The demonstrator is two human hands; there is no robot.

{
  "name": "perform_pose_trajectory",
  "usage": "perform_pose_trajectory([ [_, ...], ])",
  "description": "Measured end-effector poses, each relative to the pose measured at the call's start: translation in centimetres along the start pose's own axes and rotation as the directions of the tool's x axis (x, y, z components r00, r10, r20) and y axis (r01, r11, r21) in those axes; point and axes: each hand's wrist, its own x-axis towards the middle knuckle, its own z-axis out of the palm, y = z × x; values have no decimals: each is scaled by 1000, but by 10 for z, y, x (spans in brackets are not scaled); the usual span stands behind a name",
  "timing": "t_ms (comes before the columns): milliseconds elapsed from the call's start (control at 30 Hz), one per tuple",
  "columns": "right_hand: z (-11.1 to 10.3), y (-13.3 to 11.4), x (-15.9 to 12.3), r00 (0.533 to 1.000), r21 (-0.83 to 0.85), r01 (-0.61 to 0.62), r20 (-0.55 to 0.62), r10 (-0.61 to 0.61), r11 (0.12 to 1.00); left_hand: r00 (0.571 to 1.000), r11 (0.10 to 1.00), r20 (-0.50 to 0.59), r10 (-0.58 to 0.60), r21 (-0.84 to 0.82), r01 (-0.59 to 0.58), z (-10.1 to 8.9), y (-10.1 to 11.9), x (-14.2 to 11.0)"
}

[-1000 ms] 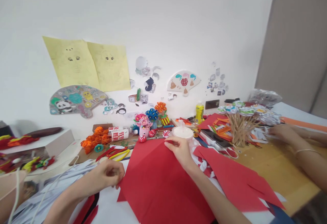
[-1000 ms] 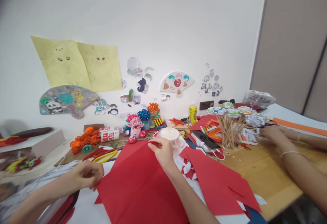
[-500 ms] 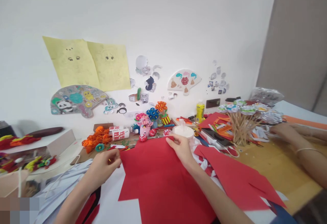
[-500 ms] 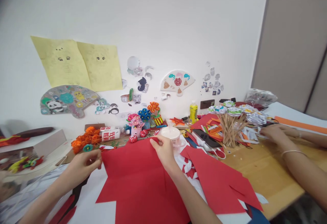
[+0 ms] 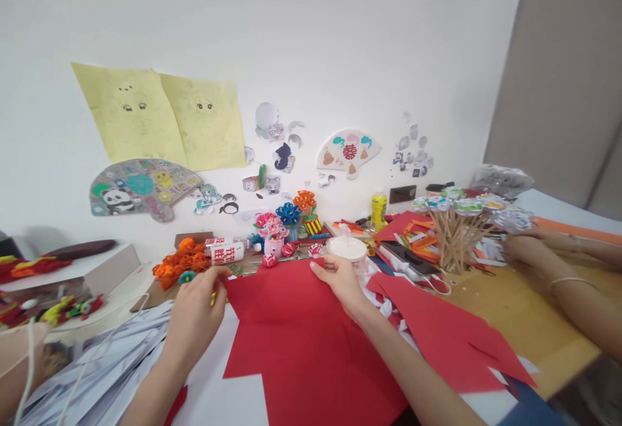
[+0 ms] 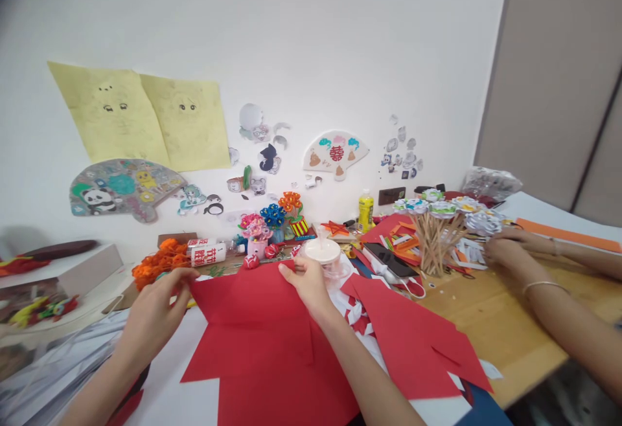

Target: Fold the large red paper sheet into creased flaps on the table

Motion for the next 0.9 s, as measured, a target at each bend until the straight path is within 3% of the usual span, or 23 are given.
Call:
perform_pose_trajectory([
  [133,1,-4,-3,998,-15,-16,56,17,1000,980,976,-118,159,171,-138,3,21,-6],
  [233,1,-6,-4,997,21,-32,74,30,999,970,952,-192,150,294,-89,3,29,-11],
  [333,0,-5,-3,997,51,-48,70,44,998,976,950,-186,114,309,-52,6,25,-11],
  [533,2,-6,-3,997,14,-7,77,6,1000,973,980,-182,144,164,-115,7,29,-9],
  [667,2,-8,-4,996,-10,-15,83,16,1000,981,983,-60,182,2,-182,7,38,-9],
  [800,-1,-11,-6,977,-1,-73,199,72,997,999,990,9,45,-131,-43,6,33,-6],
  [900,-1,-13,-8,962,-42,-80,260,88,996,992,962,122,-45,-261,76,4,27,-3],
])
